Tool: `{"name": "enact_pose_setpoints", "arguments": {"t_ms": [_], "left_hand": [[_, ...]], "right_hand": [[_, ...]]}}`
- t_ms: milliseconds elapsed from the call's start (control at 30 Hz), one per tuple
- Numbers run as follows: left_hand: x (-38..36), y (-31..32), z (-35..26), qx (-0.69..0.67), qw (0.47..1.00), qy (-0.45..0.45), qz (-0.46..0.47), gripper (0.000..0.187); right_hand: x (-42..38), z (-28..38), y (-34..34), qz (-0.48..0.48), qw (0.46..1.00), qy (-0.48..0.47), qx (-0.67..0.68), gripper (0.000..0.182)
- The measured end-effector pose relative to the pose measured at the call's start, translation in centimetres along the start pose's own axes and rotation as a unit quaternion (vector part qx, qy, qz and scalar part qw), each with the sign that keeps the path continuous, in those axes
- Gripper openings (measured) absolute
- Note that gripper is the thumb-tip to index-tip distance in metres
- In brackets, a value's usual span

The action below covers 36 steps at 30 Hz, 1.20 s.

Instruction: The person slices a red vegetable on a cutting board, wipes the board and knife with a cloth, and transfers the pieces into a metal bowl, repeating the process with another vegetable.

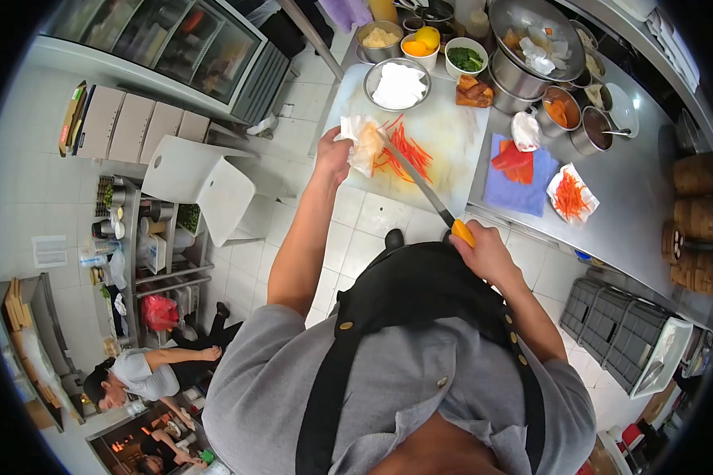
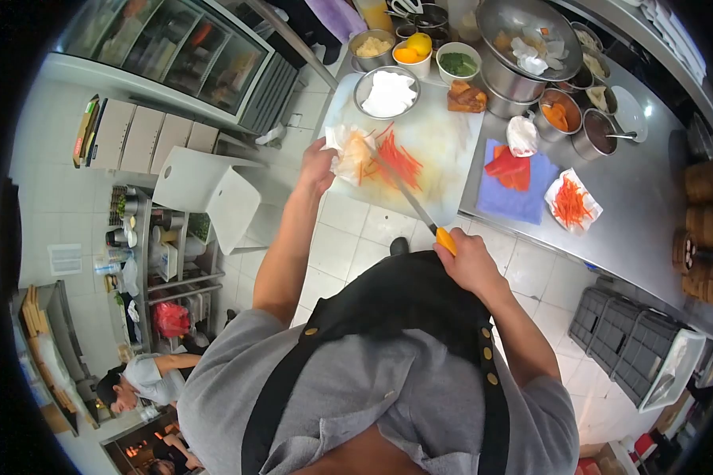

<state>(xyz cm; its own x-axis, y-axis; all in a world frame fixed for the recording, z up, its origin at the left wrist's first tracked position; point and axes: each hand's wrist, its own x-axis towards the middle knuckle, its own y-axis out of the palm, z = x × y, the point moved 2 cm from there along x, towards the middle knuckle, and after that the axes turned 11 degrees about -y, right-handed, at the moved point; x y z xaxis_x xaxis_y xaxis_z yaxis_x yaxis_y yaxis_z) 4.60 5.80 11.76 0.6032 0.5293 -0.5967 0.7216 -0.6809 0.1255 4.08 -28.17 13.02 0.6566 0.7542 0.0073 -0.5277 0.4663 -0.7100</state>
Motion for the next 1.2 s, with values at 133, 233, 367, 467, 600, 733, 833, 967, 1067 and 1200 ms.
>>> {"name": "enact_pose_setpoints", "arguments": {"t_ms": [133,233,367,467,600,733,833,967,1067,1200], "left_hand": [[0.3,-0.9,-0.3,0.212,0.966,0.137,-0.049,0.053],[1.1,-3.0,1.1,0.339,0.876,0.325,-0.109,0.053],[3.0,-2.2,9.4,0.35,0.848,0.37,-0.144,0.054],[1.1,3.2,10.5,0.29,0.887,0.344,-0.103,0.051],[-0.6,6.0,8.2,0.225,0.875,0.401,-0.154,0.05],[-0.8,2.6,4.8,0.163,0.818,0.519,-0.187,0.048],[-1.4,0.4,3.7,0.215,0.845,0.445,-0.205,0.047],[2.1,-1.1,6.4,0.287,0.863,0.387,-0.151,0.047],[3.2,0.9,8.6,0.399,0.827,0.391,-0.053,0.056],[4.0,3.0,10.8,0.582,0.739,0.336,-0.056,0.056]], "right_hand": [[-0.2,-0.8,-0.4,0.028,0.998,0.04,0.028,0.034],[-1.7,-2.5,-1.4,0.034,0.993,0.112,0.011,0.036],[-2.4,-4.2,-1.2,0.035,0.991,0.125,0.032,0.036],[-1.7,-4.6,-0.8,0.009,0.991,0.129,0.032,0.035],[1.6,-6.1,0.5,-0.046,0.996,0.029,-0.072,0.03],[6.2,-6.5,0.8,-0.058,0.987,0.004,-0.148,0.029],[7.5,-6.7,0.6,-0.035,0.985,-0.015,-0.169,0.028],[4.6,-5.9,-1.7,0.0,0.988,-0.032,-0.149,0.027],[2.5,-6.1,-2.4,-0.04,0.995,-0.023,-0.091,0.027],[0.7,-6.6,-2.8,-0.094,0.994,0.06,-0.019,0.028]]}}
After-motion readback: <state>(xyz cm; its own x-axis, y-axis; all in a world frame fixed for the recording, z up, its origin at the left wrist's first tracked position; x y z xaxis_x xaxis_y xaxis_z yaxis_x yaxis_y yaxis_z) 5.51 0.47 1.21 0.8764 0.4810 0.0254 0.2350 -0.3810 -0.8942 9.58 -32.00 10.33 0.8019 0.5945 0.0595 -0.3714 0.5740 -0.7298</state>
